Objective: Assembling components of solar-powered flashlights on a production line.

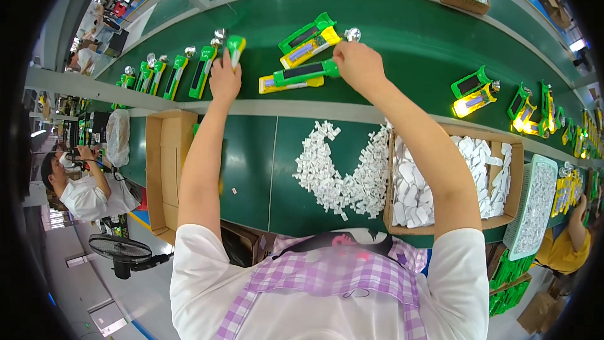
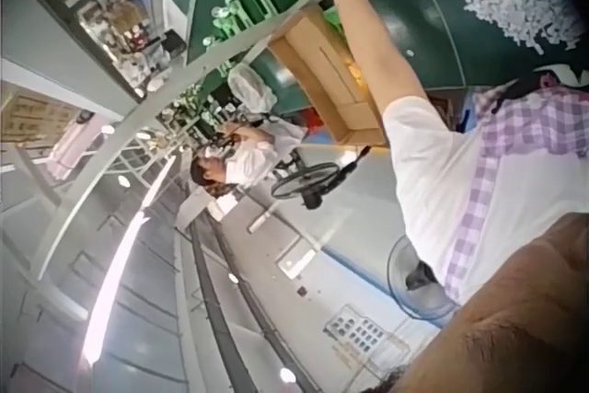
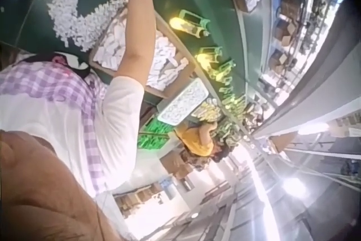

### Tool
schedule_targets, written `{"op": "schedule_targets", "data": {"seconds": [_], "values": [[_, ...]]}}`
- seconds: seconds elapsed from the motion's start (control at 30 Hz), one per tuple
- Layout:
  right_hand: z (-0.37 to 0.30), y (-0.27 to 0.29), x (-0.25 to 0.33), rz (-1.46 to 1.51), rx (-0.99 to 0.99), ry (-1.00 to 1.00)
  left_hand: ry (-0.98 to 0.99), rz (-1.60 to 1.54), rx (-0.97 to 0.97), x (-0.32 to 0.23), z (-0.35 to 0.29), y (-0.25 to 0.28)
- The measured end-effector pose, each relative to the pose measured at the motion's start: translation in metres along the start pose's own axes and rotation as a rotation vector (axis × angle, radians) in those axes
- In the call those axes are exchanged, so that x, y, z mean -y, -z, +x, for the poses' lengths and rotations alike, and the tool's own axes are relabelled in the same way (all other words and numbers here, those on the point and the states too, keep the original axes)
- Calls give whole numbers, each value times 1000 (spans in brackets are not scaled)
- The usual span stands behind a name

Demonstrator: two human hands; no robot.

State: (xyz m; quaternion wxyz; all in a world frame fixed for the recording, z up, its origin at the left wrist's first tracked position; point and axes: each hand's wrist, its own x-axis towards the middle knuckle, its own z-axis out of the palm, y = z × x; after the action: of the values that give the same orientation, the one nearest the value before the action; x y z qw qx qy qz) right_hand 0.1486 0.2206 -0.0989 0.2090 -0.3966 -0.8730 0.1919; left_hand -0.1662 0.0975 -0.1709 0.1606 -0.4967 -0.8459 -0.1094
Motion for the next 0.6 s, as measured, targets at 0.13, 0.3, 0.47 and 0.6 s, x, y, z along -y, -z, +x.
{"op": "schedule_targets", "data": {"seconds": [0.13,0.3,0.47,0.6], "values": [[17,-19,-23,-195,-106,110,18,135,67,-10,14,-10],[52,-49,-32,-358,72,24,-292,-192,-113,-66,53,-9],[54,-59,-39,-393,153,36,-27,98,-107,-62,60,-1],[55,-63,-36,-355,146,58,-16,191,105,-11,38,-15]]}}
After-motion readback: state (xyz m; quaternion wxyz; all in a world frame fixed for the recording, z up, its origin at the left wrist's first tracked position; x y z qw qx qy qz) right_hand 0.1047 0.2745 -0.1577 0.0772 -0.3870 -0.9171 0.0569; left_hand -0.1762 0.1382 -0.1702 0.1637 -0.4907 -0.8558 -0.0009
